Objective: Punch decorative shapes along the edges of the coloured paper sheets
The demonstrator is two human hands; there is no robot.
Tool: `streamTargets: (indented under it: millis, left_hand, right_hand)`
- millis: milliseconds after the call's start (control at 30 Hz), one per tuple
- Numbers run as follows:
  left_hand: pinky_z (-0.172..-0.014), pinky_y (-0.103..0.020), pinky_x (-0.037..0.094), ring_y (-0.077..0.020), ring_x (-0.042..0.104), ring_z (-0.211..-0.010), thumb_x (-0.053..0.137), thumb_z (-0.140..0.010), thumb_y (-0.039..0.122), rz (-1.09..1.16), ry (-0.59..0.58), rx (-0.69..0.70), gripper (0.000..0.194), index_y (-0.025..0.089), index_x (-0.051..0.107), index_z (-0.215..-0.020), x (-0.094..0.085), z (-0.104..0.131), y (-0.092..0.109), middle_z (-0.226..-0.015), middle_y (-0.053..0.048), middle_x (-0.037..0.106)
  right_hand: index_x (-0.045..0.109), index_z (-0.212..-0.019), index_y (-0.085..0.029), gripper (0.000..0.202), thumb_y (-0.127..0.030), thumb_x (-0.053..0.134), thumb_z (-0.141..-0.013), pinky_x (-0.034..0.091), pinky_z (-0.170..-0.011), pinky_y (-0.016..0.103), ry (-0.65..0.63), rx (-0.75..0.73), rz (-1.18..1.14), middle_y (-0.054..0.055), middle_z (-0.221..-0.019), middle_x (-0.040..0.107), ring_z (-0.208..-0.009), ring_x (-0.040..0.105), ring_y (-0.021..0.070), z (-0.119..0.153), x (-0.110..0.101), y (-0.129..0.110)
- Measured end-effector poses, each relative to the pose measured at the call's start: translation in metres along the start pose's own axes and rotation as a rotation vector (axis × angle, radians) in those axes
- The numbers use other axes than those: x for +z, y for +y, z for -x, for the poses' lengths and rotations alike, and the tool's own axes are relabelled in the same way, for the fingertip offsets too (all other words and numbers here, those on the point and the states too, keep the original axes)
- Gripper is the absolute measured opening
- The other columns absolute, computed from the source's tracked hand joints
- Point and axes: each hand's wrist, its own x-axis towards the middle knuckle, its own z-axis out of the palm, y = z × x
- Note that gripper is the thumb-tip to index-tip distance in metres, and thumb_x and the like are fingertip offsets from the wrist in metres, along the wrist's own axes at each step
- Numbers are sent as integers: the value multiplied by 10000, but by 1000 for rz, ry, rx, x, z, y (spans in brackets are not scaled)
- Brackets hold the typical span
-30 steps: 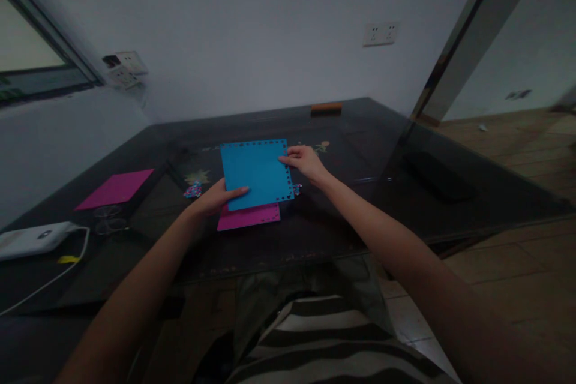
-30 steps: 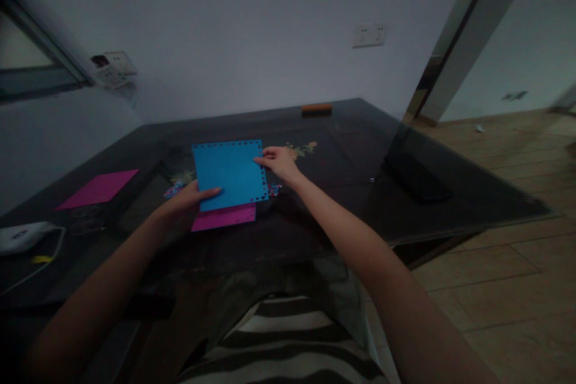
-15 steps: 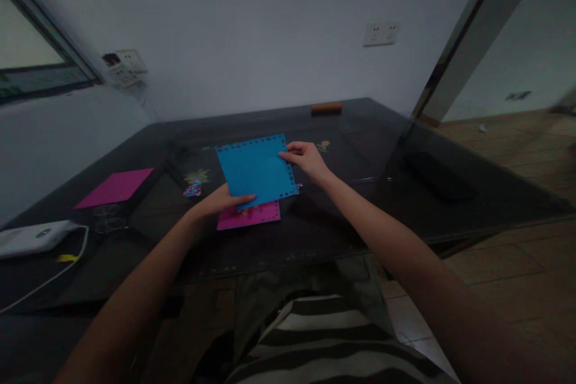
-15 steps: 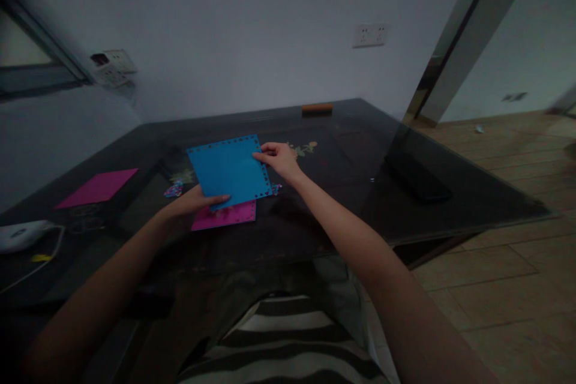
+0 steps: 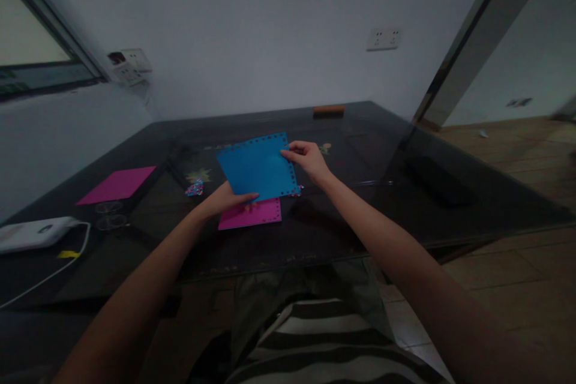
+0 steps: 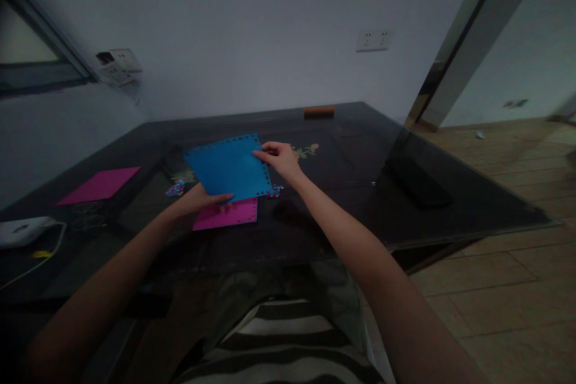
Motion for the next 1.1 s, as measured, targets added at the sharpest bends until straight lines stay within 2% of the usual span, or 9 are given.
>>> streamTargets:
  millis: [67, 200, 433, 700, 900, 1100]
  left_hand:
    - [-647, -346, 527, -195, 633, -581, 677, -700, 460, -4, -20, -12, 384, 133, 602, -887, 0, -1, -1, -633, -65, 668]
    - [-614, -312, 514, -178, 618, -554, 659, -718, 459, -27, -57, 5, 329, 136, 593, -737, -2, -4, -5, -609, -76, 660]
    - [-556, -291, 500, -161, 596, -506, 691, -692, 433, 4, -92, -2, 321, 139, 590, -775, -1, -4, -3, -571, -49, 648]
    - [-500, -267, 482, -147, 579, -476, 680, -703, 438, 22, -85, -1, 336, 137, 602, -833, -3, -5, -6, -576, -45, 654]
    - [-544, -291, 488, -155, 577, -476, 684, -701, 406, 16, -64, 32, 353, 142, 618, -926, -5, -7, -6, -547, -24, 634]
    - [-519, -283, 467, -148, 552, -452, 675, -707, 411, 30, -51, 47, 317, 138, 616, -857, -6, -6, -3, -520, -21, 610]
  right_hand:
    - [607, -684, -183, 265, -425, 711, -651, 404, -594, 245, 0, 0, 10, -28, -610, 549, -583, 474, 100, 0, -1, 1]
    - [619, -703, -184, 270, -441, 695, -669, 406, -591, 246, -2, -9, 48, -27, -607, 546, -583, 473, 103, -1, -3, 4]
    - [604, -674, -180, 264, -427, 698, -665, 375, -555, 239, -9, -10, 40, -35, -585, 523, -553, 450, 95, -2, -2, 7]
    - [608, -658, -184, 340, -519, 655, -691, 386, -533, 234, 10, -1, 53, -28, -584, 523, -550, 467, 100, -4, -3, 5]
    - [642, -699, -174, 425, -589, 565, -754, 408, -508, 238, 60, 92, -81, 25, -625, 617, -533, 546, 108, -7, -8, 10]
    - [645, -690, -164, 419, -575, 582, -741, 394, -485, 216, 52, 173, -34, 32, -619, 642, -520, 565, 100, -8, -12, 27]
